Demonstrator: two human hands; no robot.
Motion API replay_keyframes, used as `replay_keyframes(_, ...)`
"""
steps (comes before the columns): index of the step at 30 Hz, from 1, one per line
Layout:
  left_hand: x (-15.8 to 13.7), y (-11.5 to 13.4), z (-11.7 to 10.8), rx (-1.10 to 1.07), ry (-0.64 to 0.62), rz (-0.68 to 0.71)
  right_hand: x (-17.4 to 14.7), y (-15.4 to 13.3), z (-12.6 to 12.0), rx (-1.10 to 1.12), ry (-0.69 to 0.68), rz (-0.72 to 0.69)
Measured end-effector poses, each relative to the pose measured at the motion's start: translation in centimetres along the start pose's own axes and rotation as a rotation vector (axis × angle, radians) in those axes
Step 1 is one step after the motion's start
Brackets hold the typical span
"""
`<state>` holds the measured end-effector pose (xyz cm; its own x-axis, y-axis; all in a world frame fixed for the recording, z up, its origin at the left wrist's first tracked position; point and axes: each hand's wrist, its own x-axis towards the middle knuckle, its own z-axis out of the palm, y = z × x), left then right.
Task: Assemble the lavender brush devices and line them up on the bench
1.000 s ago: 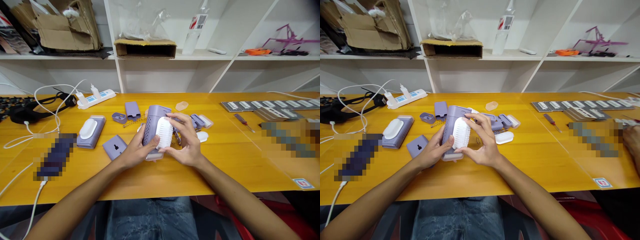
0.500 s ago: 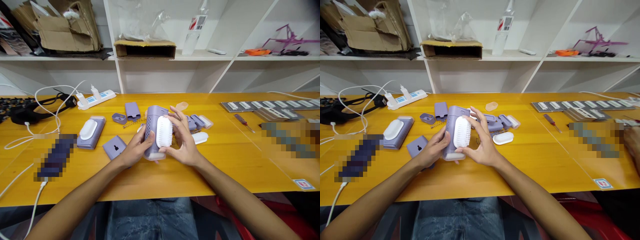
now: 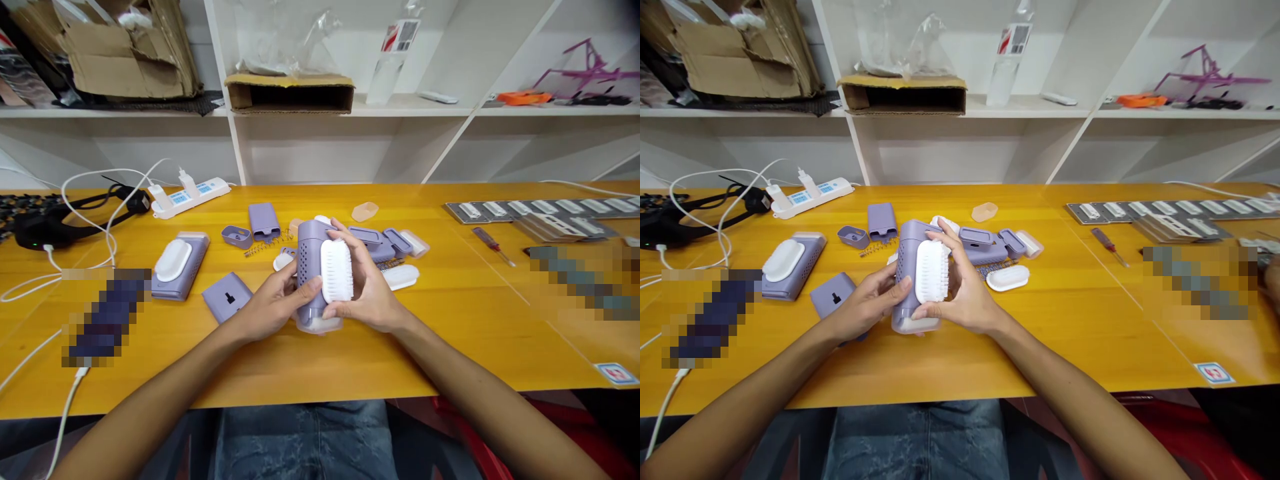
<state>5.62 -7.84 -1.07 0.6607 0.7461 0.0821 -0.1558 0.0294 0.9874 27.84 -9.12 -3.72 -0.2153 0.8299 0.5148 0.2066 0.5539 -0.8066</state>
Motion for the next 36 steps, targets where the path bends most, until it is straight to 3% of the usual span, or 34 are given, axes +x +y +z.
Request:
replay_keyframes(10,0.1,0.5,0.0,0.08,0.046,-0.034,0.0,-0.4,0.7,0.183,0.124,0.124)
replay_keyframes(18,0.3,-0.2,-0.2,-0.034,0.06,-0.095,0.3,-0.3,0.7,0.182,0.162,0.099)
replay_keyframes(28,0.4,-0.9,-0.2,-0.158,0.123,-0.123,0.4,-0.6,-0.1,0.201,0.037,0.071)
replay_keyframes(36,0.5,-1.0,-0.3,-0.111,0.173,-0.141,0.2,0.3,-1.0,-0.045,0.032,-0.03)
